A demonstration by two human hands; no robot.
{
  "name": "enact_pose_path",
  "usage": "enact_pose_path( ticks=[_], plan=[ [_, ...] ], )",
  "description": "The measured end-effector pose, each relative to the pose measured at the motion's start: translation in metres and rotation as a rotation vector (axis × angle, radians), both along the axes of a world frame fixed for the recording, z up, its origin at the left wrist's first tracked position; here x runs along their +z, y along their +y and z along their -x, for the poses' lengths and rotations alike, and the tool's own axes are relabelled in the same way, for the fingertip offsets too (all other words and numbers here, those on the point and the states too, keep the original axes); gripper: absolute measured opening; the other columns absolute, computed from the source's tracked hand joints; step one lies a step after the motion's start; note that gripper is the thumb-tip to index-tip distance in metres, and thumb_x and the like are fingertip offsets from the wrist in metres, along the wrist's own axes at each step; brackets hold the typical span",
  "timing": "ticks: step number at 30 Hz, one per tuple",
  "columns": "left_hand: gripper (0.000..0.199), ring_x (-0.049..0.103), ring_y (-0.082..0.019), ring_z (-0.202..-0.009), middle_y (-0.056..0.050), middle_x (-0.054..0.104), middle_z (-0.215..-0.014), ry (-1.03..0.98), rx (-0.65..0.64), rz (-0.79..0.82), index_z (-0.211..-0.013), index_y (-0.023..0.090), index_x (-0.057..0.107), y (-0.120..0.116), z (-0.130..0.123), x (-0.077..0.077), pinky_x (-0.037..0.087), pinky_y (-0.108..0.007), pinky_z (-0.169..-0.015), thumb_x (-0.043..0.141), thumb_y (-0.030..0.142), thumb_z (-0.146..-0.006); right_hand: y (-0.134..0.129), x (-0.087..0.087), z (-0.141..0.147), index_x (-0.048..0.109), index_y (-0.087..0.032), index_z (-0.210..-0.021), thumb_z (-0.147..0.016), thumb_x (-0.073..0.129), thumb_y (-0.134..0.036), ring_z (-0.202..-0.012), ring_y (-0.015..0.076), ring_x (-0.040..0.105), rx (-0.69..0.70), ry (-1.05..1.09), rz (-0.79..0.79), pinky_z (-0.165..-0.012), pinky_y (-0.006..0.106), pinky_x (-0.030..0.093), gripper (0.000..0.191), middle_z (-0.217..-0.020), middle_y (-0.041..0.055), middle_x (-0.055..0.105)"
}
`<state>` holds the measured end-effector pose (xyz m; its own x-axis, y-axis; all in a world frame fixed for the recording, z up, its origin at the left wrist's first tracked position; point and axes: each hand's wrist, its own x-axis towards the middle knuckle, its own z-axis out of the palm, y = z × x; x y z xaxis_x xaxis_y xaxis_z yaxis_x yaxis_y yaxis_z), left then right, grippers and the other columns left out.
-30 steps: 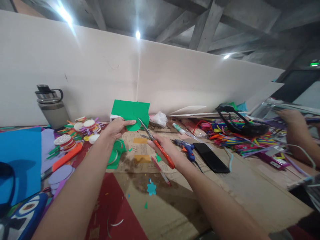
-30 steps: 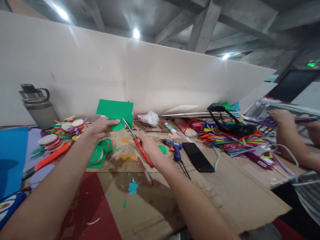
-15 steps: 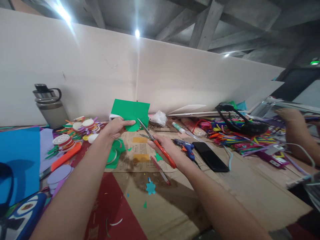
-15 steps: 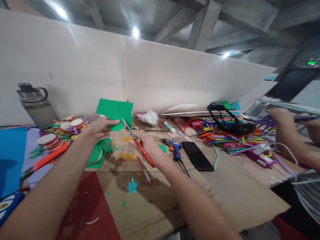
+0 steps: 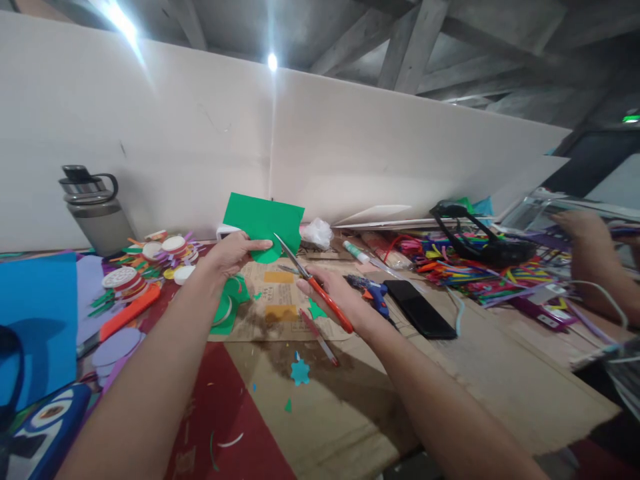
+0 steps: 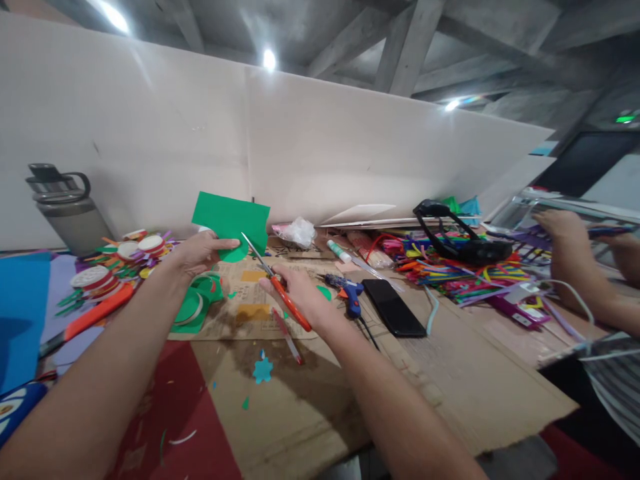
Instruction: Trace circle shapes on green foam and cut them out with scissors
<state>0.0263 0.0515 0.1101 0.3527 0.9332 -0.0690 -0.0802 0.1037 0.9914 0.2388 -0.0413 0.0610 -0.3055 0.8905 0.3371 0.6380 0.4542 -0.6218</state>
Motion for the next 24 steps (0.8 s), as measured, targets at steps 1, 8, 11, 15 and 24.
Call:
enact_pose_path(
  ticks=[1,8,11,15,24],
  plan=[
    [0.027,0.057,-0.012,-0.045,0.000,0.061,-0.048,-0.007,-0.011,-0.009,-0.053,0.015,0.059,0.0011,0.0001,-0.0010,0.050,-0.024,-0.048,0.085,0.017,-0.056,0.0004,-0.0004,-0.0001,0.042,-0.021,-0.074,-0.093,0.044,-0.051,-0.064,0.0132,0.042,-0.003,-0.006,-0.005,-0.060,0.025,0.030,0.036,-0.064,-0.0033,0.043],
    [0.023,0.067,-0.020,-0.063,-0.007,0.072,-0.066,-0.019,-0.079,0.003,-0.068,0.014,0.069,0.0013,0.0013,-0.0022,0.057,-0.033,-0.064,0.086,0.022,-0.055,0.0004,0.0005,0.0019,0.041,-0.021,-0.071,-0.093,0.044,-0.051,-0.061,0.0127,0.041,-0.028,-0.018,0.002,-0.059,0.026,0.030,0.037,-0.063,-0.0036,0.043],
    [0.021,0.068,-0.021,-0.064,-0.007,0.072,-0.065,-0.024,-0.090,0.008,-0.068,0.014,0.071,0.0019,0.0020,-0.0030,0.057,-0.033,-0.065,0.085,0.022,-0.056,-0.0002,0.0018,0.0029,0.042,-0.021,-0.071,-0.092,0.044,-0.049,-0.060,0.0125,0.040,-0.037,-0.017,0.023,-0.059,0.026,0.030,0.035,-0.063,-0.0036,0.044],
    [0.019,0.067,-0.019,-0.063,-0.005,0.070,-0.064,-0.063,-0.100,-0.024,-0.066,0.014,0.071,0.0076,0.0039,-0.0080,0.056,-0.030,-0.065,0.086,0.020,-0.056,0.0002,0.0023,0.0030,0.041,-0.021,-0.071,-0.092,0.044,-0.049,-0.061,0.0129,0.041,-0.027,-0.015,0.031,-0.059,0.026,0.030,0.035,-0.064,-0.0032,0.043],
    [0.044,0.046,-0.011,-0.038,0.008,0.030,-0.032,-0.044,0.005,-0.053,-0.045,0.020,0.045,0.0008,-0.0049,-0.0029,0.040,-0.023,-0.041,0.089,0.019,-0.054,-0.0009,-0.0003,0.0023,0.044,-0.021,-0.076,-0.093,0.042,-0.050,-0.065,0.0130,0.040,0.014,0.065,0.011,-0.059,0.027,0.031,0.033,-0.069,-0.0026,0.043]
  ],
)
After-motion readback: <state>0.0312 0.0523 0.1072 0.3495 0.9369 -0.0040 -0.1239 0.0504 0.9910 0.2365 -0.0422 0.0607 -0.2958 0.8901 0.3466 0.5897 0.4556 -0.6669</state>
